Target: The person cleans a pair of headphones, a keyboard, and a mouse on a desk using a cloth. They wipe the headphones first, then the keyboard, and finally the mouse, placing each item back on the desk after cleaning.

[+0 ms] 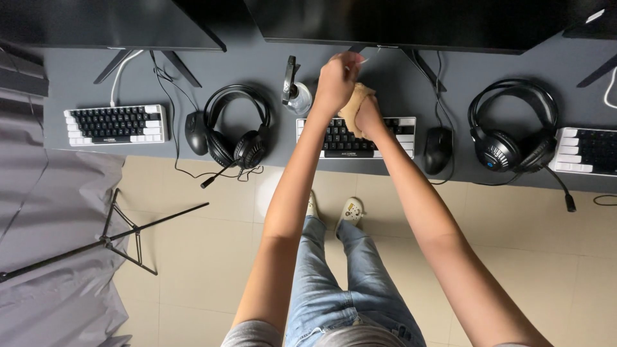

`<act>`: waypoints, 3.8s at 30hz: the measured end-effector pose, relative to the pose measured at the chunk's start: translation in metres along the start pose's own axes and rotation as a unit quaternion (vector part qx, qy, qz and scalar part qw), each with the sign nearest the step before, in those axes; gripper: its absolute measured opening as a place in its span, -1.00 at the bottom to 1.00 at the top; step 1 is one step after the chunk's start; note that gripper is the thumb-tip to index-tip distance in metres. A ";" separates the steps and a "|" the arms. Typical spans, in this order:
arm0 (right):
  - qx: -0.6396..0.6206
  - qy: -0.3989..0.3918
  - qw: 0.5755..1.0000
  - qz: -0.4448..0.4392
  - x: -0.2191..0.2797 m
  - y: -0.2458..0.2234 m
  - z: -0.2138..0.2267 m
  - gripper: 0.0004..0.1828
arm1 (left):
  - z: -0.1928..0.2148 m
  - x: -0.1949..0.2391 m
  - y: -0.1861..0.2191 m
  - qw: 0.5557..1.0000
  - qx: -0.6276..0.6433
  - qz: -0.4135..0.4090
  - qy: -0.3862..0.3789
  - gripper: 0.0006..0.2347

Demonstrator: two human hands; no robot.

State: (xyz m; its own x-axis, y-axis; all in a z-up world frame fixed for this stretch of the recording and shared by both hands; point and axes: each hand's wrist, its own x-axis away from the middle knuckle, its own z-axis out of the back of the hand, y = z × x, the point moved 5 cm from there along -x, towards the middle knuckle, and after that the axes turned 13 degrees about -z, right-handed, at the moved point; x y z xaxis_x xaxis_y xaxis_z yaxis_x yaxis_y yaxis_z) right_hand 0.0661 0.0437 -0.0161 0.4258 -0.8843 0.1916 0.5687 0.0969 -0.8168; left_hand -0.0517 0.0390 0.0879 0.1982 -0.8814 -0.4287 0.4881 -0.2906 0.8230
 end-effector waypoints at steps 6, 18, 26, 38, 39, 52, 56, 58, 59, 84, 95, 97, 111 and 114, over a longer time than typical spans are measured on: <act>0.007 -0.025 0.999 0.025 -0.007 -0.013 0.007 -0.58 | -0.002 -0.001 0.003 0.997 0.053 0.061 0.019 -0.91; 0.143 -0.091 0.978 -0.124 -0.017 0.016 -0.007 -0.71 | 0.000 -0.007 -0.022 0.981 0.166 0.064 0.083 -0.88; 0.359 -0.096 0.923 -0.095 -0.041 0.034 -0.022 -0.55 | 0.023 0.025 0.004 0.989 0.129 -0.009 0.067 -0.77; 0.441 0.028 0.897 -0.001 -0.003 0.026 -0.016 -0.72 | 0.055 0.219 -0.097 0.972 -0.189 0.080 0.119 -0.68; 0.436 0.050 0.898 0.020 0.010 0.017 -0.010 -0.74 | 0.045 0.236 -0.128 0.978 -0.132 0.131 0.094 -0.64; 0.227 0.165 0.957 0.068 0.067 0.026 0.015 -0.63 | 0.059 0.201 -0.046 0.922 0.207 0.308 0.112 -0.67; 0.126 0.181 0.971 0.097 0.098 -0.007 0.027 -0.69 | 0.065 0.195 0.005 0.922 0.260 0.240 0.157 -0.69; 0.109 0.184 0.969 0.121 0.117 -0.027 0.029 -0.69 | 0.063 0.191 0.028 0.918 0.272 0.239 0.165 -0.69; 0.095 0.170 0.969 0.154 0.128 -0.040 0.028 -0.68 | 0.064 0.188 0.043 0.927 0.255 0.225 0.155 -0.69; -0.090 0.153 0.974 0.138 0.212 -0.089 0.059 -0.33 | 0.021 0.148 0.173 0.956 0.219 0.118 0.152 -0.48; -0.084 0.075 0.985 0.134 0.246 -0.062 0.042 -0.52 | 0.019 0.134 0.166 0.834 0.478 0.207 0.179 -0.54; -0.112 0.040 0.989 0.082 0.243 -0.047 0.037 -0.55 | 0.021 0.139 0.160 0.829 0.474 0.227 0.190 -0.60; -0.139 -0.025 0.983 -0.116 0.228 0.023 0.072 -0.49 | 0.026 0.156 0.148 0.861 0.422 0.244 0.143 -0.61; -0.040 0.019 0.996 0.078 0.242 -0.091 0.096 -0.43 | 0.026 0.157 0.145 0.855 0.432 0.246 0.150 -0.61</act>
State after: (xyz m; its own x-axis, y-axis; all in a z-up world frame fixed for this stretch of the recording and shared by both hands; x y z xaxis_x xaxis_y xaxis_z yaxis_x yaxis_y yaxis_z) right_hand 0.1852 -0.1350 0.1569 0.4773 -0.8779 0.0389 0.4392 0.1999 -0.8758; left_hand 0.0281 -0.1515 0.1499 0.4715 -0.8782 0.0797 -0.5012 -0.1925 0.8436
